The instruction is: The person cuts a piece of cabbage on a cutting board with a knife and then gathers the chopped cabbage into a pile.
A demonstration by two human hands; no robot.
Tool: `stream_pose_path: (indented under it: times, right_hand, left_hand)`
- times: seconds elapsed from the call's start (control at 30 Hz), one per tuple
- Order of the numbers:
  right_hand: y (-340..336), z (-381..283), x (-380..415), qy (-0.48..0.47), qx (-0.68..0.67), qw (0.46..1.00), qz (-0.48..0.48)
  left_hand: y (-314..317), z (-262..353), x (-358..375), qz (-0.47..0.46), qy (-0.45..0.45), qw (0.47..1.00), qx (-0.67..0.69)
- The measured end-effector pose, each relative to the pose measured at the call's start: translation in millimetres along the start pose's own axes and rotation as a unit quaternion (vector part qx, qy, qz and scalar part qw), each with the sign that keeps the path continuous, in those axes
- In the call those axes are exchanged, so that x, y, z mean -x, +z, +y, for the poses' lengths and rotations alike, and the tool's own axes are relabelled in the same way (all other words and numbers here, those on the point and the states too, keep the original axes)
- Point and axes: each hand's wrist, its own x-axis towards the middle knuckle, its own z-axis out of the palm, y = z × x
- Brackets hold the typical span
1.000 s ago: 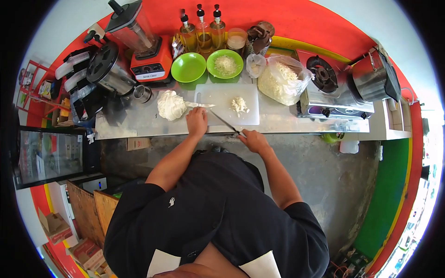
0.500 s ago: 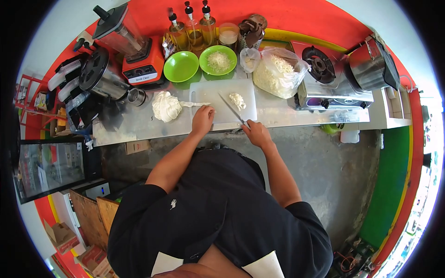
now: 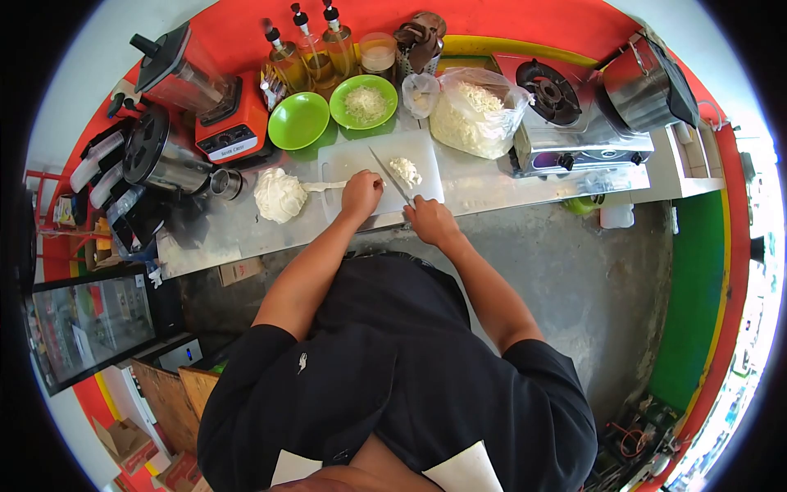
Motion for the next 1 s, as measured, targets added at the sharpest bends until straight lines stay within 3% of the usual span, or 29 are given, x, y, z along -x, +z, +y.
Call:
stream_pose_path:
  times: [0.4,0.67,0.8,0.87,1.0]
  right_hand:
    - [3,-21,-1,0.015,0.052,0.997,-0.063]
    - [35,-16,-9,0.043,0.053,0.996,-0.051]
    - [24,-20,-16,0.017,0.087,0.995,-0.037]
    - [21,-27,-14,0.011,0.098,0.995,-0.033]
    - [35,-33,-15,0.051,0.069,0.996,-0.032]
  left_hand:
    - [1,11,-29,-0.066,-0.096,0.988,-0.097]
    - [-4,14,-13,-0.025,-0.122,0.992,-0.007]
    - [8,6,-2,0.023,-0.068,0.997,-0.032]
    - [11,6,4,0.043,0.004,0.996,-0.081]
    - [9,8,7,0.042,0.010,0.996,-0.082]
